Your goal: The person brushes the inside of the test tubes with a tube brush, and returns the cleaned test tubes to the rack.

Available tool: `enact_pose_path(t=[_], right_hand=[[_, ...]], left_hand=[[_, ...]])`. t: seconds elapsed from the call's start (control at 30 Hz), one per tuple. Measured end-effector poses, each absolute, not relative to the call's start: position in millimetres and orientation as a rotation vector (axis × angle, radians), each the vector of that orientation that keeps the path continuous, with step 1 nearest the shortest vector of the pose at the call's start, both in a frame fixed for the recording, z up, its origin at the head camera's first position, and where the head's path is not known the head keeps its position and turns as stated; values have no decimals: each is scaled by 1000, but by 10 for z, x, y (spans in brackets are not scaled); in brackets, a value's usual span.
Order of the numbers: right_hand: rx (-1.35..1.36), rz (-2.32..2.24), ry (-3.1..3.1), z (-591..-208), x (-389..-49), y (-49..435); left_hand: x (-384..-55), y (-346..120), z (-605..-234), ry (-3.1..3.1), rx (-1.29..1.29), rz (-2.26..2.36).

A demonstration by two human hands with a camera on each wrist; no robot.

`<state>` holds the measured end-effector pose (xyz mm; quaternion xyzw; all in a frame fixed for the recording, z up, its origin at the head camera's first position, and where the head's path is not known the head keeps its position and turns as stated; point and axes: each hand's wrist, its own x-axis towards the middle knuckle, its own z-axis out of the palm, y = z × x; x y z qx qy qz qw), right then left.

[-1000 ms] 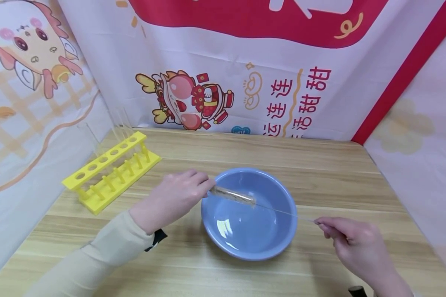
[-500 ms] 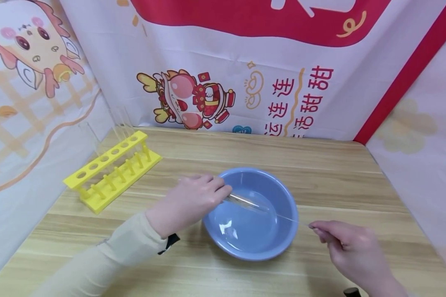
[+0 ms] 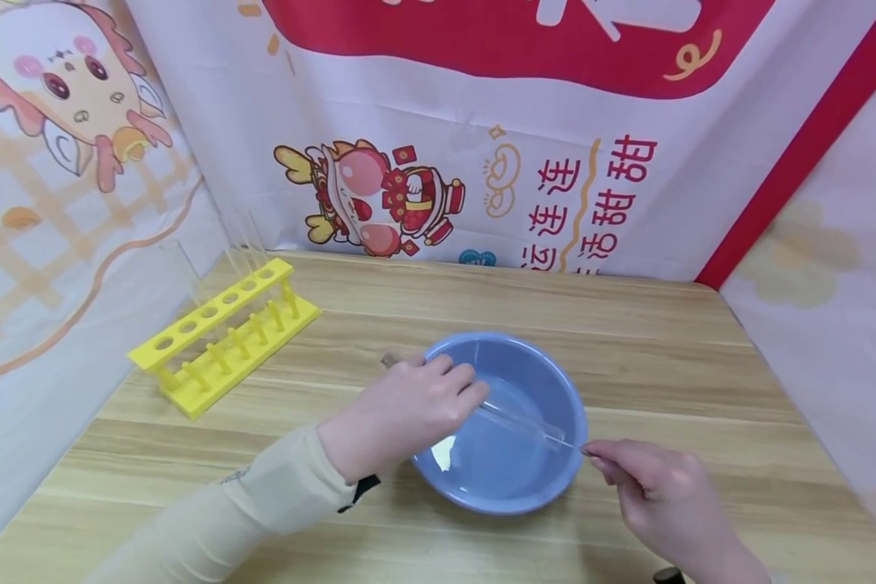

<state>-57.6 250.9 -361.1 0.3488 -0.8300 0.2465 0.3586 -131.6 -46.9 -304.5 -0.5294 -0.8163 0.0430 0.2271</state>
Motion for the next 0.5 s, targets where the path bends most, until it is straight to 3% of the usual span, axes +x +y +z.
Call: enact_pose_path(t=[0.23,0.5], right_hand=[[885,534,-2077,-3582,-546,2440],[890,69,-1694,-3461,-650,2329]], left_hand=[[-1286,-418,-3026,-2223,-1458,121],[-1281,-464,-3026,-2335,-1456,80]])
